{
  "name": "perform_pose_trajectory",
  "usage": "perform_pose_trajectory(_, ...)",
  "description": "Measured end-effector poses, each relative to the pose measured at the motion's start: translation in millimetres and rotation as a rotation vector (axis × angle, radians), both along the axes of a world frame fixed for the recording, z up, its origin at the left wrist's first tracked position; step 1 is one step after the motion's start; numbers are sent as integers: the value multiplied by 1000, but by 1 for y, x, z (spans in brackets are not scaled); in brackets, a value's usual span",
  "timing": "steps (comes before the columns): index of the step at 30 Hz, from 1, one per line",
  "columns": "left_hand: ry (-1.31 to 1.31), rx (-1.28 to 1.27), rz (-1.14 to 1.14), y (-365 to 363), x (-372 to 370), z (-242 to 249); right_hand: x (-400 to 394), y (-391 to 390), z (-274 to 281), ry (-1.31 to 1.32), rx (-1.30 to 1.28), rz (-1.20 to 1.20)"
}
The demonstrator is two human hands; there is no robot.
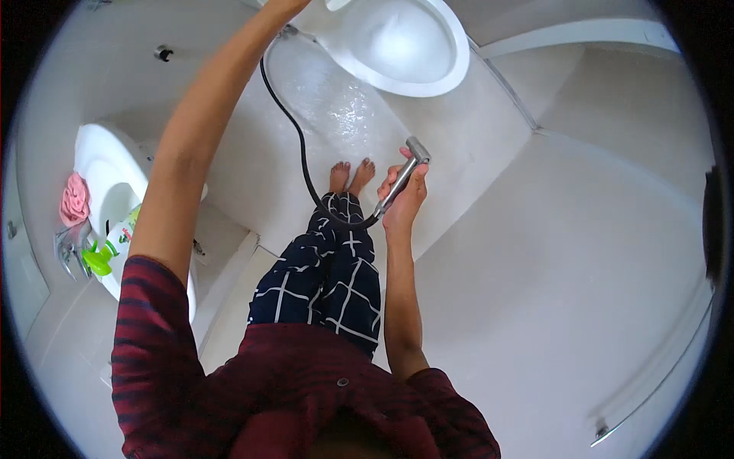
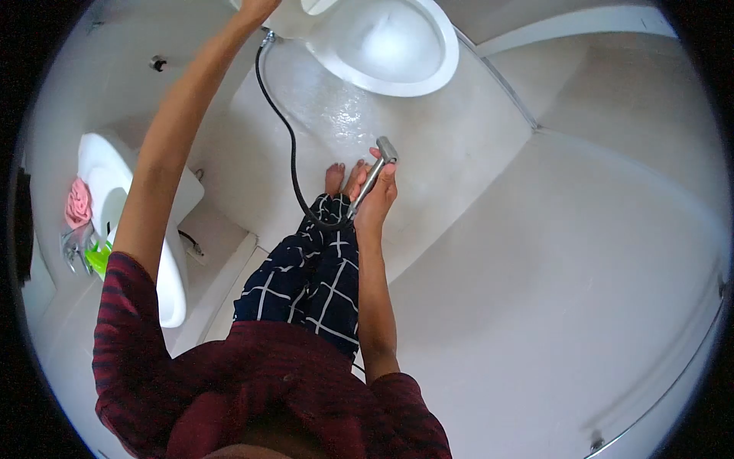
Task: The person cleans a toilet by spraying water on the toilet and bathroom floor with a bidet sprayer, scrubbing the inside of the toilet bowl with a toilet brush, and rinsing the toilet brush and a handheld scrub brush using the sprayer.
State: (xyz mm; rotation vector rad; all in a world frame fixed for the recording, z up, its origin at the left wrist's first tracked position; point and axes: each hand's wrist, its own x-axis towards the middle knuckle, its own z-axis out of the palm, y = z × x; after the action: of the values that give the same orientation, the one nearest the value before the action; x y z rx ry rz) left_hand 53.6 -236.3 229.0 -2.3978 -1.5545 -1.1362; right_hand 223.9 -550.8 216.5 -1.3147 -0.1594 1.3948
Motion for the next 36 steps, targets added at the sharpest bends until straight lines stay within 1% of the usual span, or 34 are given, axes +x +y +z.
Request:
perform_pose_trajectory(2, -91, -54, -87, 4, 14, -5, 15, 8, 4, -87, -66, -21)
perform_pose_trajectory(3, -111, -75, -144, -2, 24, -9, 22, 13, 6, -202, -39, 7)
perform_pose_trajectory(4, -135, -110, -204, -11, 35, -15, 26, 18, 15, -249, -25, 2)
perform_pose_trajectory(6, -85, -96, -335, -22, 62, -26, 38, 31, 28, -338, 1, -8)
perform_pose_trajectory(7, -153, -143, -368, -31, 81, -33, 50, 32, 24, -335, -10, -64)
perform_pose_trajectory(8, -240, -189, -393, -36, 116, -29, 76, 39, 41, -332, -21, -75)
perform_pose_trajectory(9, -253, -319, -350, -48, 128, -45, 80, 37, 41, -312, -33, -95)
perform_pose_trajectory(10, -180, -429, -311, -64, 146, -72, 92, 29, 36, -291, -40, -117)
perform_pose_trajectory(11, -195, -410, -344, -73, 156, -90, 89, 19, 27, -317, -40, -84)
perform_pose_trajectory(12, -217, -397, -378, -84, 172, -102, 88, 7, 29, -293, -66, -105)
perform_pose_trajectory(14, -146, -399, -339, -102, 199, -126, 88, -7, 27, -243, -103, -144)
perform_pose_trajectory(15, -112, -419, -316, -99, 220, -124, 102, -2, 33, -222, -84, -145)
perform_pose_trajectory(17, -90, -444, -343, -104, 227, -146, 106, -19, 17, -162, -70, -163)
perform_pose_trajectory(20, -42, -483, -379, -113, 228, -173, 117, -7, 9, -394, -125, -192)
perform_pose_trajectory(21, -26, -481, -391, -112, 227, -177, 122, 0, 9, -392, -104, -205)
perform_pose_trajectory(22, -19, -460, -402, -104, 231, -171, 130, 11, 16, -399, -65, -218)
perform_pose_trajectory(23, -55, -525, -406, -109, 232, -171, 133, 15, 16, -400, -32, -232)
perform_pose_trajectory(26, -20, -488, -414, -128, 232, -204, 133, 10, 9, -377, -61, -229)
perform_pose_trajectory(27, -29, -617, -411, -138, 226, -219, 131, 8, 7, -352, -79, -217)
perform_pose_trajectory(30, 186, -709, -344, -145, 218, -257, 130, 3, -2, -304, -124, -157)
perform_pose_trajectory(31, 175, -741, -363, -142, 217, -267, 125, -1, -8, -295, -121, -121)
perform_pose_trajectory(34, 29, -795, -398, -130, 210, -285, 111, -9, -11, -251, -109, -25)
perform_pose_trajectory(35, -150, -713, -410, -123, 206, -286, 105, -11, -10, -223, -100, 4)
perform_pose_trajectory(36, -335, -965, -318, -119, 200, -279, 99, -12, -7, -183, -97, -11)
